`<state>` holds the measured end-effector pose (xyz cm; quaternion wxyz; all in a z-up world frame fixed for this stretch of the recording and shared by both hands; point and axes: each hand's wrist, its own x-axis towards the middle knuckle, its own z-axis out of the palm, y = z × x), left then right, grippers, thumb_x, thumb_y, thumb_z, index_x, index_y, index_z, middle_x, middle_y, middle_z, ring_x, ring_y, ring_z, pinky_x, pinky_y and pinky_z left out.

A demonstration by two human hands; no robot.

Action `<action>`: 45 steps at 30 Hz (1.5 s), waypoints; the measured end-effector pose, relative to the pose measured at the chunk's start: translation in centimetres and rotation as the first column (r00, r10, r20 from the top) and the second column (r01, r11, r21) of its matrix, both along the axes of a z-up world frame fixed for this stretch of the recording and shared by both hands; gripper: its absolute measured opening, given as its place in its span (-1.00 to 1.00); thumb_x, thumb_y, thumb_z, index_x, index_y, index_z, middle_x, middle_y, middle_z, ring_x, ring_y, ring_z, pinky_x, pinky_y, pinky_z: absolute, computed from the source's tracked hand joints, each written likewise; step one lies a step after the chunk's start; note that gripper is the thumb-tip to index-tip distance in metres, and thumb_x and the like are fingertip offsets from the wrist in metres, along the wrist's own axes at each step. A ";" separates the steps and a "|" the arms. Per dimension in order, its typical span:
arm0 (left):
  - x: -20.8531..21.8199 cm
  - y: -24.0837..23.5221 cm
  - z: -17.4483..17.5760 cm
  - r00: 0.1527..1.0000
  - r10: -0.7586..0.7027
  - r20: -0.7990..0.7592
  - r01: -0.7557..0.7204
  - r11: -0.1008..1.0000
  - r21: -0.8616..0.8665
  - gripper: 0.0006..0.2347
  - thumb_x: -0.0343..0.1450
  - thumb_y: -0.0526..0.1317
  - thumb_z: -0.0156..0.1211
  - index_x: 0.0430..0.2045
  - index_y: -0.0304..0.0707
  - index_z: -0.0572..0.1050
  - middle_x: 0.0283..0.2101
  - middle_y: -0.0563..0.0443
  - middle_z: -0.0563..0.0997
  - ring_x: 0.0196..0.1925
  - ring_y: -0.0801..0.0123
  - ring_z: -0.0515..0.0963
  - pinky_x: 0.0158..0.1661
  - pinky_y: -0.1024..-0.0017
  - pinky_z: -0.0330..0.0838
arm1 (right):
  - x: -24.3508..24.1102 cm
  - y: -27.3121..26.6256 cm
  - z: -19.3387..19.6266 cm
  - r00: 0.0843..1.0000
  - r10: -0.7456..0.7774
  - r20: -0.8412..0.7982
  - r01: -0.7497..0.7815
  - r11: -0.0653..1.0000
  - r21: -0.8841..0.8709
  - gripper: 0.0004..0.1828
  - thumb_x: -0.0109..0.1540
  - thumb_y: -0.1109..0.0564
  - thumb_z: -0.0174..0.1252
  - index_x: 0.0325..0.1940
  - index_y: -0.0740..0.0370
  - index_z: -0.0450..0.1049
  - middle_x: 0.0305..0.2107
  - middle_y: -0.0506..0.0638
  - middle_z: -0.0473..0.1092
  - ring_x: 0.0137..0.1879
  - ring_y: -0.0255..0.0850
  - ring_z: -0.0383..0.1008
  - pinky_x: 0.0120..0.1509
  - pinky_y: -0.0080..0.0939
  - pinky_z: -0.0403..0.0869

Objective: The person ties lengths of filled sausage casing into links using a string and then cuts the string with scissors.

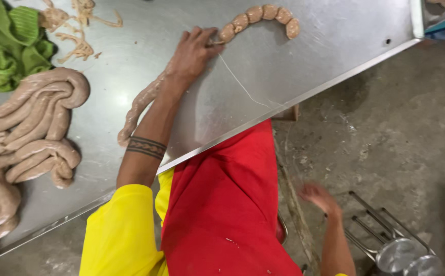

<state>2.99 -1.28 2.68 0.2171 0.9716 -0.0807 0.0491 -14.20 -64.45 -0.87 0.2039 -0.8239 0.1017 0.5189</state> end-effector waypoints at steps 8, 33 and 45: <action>-1.0 -0.4 0.4 0.983 -0.075 0.165 0.047 0.985 0.168 -0.51 0.29 -0.39 0.19 0.15 0.03 0.49 0.38 -0.13 0.35 0.35 0.03 0.34 0.24 -0.01 0.27 | 7.2 -6.2 8.2 0.307 -0.829 -0.467 -0.019 -0.496 0.868 -0.33 0.46 0.33 -0.19 0.62 -0.13 -0.02 0.40 0.42 0.14 -0.35 -0.25 0.42 -0.38 -0.43 0.36; -3.0 1.6 -0.4 0.829 0.558 -0.031 -0.504 0.721 -0.475 -0.76 0.30 -0.34 0.43 -0.18 -0.25 0.60 -0.20 -0.13 0.68 -0.14 0.08 0.66 -0.07 0.22 0.52 | 1.4 7.6 12.1 0.714 0.342 0.611 -0.415 0.910 -0.023 -0.65 0.24 0.38 0.05 0.05 0.17 0.56 -0.16 -0.09 0.63 -0.09 -0.30 0.57 0.17 -0.20 0.43; -2.1 2.4 2.3 0.979 0.201 -0.044 -0.195 0.839 -0.509 -0.75 0.36 -0.38 0.43 -0.23 -0.32 0.42 -0.17 -0.06 0.54 -0.14 0.15 0.60 -0.12 0.22 0.51 | 2.5 11.3 8.5 0.890 -0.313 0.331 0.109 0.852 0.512 -0.78 0.41 0.27 0.00 0.10 0.31 0.48 -0.34 -0.03 0.48 -0.21 -0.35 0.43 -0.15 -0.36 0.38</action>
